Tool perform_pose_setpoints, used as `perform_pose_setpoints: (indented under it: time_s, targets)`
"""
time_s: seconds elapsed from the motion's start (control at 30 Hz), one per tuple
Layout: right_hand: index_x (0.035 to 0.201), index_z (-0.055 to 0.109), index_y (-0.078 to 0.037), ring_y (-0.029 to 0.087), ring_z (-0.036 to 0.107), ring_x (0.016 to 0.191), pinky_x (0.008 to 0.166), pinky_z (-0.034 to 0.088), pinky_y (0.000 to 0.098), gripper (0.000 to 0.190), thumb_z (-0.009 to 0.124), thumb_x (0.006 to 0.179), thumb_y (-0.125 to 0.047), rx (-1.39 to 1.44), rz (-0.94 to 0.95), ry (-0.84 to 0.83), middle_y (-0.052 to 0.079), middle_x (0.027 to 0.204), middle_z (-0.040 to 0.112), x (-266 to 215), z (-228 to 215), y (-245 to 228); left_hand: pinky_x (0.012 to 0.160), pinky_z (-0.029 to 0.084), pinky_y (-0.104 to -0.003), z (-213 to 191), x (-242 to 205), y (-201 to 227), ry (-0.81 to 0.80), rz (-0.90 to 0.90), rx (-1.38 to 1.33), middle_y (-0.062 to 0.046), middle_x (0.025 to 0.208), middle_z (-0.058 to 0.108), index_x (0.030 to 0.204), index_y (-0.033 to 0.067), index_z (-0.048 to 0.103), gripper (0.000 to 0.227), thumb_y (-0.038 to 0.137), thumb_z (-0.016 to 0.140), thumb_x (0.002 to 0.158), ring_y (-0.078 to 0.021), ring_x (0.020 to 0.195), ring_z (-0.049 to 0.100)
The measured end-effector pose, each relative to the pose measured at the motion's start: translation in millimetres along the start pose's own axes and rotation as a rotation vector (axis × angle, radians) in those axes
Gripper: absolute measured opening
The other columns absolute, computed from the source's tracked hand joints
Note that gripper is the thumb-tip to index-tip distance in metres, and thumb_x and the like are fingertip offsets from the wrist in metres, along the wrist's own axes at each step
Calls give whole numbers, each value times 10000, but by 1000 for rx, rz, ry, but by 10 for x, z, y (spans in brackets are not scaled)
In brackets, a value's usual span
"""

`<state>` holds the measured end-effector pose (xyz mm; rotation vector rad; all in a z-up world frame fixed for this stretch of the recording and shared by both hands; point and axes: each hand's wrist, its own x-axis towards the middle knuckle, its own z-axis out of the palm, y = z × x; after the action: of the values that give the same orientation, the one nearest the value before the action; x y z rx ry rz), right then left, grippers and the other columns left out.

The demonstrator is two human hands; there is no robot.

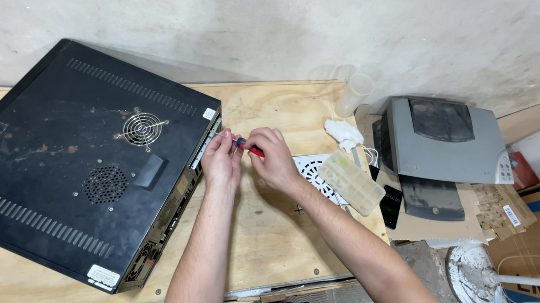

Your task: The person uses a red-handled screwdriver to remove screws from the back panel of a black computer tower. They unscrew multiple fasteners along the rear edge, place the screws on the table, and briefly reposition the tower before continuing to remove additional screws.

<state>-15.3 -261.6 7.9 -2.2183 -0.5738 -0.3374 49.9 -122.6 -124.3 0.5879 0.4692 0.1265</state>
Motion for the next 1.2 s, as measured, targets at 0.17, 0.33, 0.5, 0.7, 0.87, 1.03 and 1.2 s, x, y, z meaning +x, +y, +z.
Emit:
perform_pose_setpoints:
  time_s: [0.17,0.33,0.5,0.7,0.87,1.03,1.2]
  targets:
    - [1372,696,-104,247,718,824,738,627,406,415,855,1010,-232,282,327,48,122,1212,733,28,22,87,1024,728,-505,144,-170,140,-23,17,-78,-137,1090,821,1332,4,760,271,118,785,1087,-282,1063,845]
    - [1107,808,-91,180,776,504,446,625,282,314,665,1146,-368,457,598,-108,88,711,804,69,128,306,1125,664,-579,123,-297,245,-84,7,-153,-219,1181,822,1470,-23,678,356,55,699,1122,-389,1219,809]
    - [1219,762,-170,331,780,1122,1008,635,458,227,846,1016,-227,-27,138,-56,60,1107,789,158,50,302,1084,664,-518,264,-614,503,-113,-71,133,-200,1459,764,1584,88,620,449,216,682,1158,-350,1331,768]
    - [1135,729,-229,199,690,1026,901,644,335,201,802,991,-110,-416,-277,77,-35,1039,620,149,106,362,875,738,-338,-13,-215,64,-114,-99,273,-26,1144,852,1223,164,808,275,370,859,1049,-182,1008,839]
    - [1294,694,-131,290,714,1136,901,706,402,434,929,929,-127,54,109,79,40,1227,597,127,52,198,898,727,-352,45,-171,37,-130,-55,284,-59,1128,850,1264,134,820,306,277,913,1010,-179,989,831]
    - [1465,598,-80,191,700,544,570,630,342,422,684,1158,-357,519,544,54,127,882,775,123,-25,209,996,706,-332,172,-374,183,-141,-20,216,-104,1240,836,1407,76,766,409,107,868,1012,-196,1081,816]
    - [1278,749,-118,146,752,591,507,620,275,224,755,1114,-272,370,430,-22,95,802,795,211,-37,347,947,694,-315,163,-585,489,-174,-65,198,-110,1425,770,1570,61,643,506,27,694,1067,-207,1192,787]
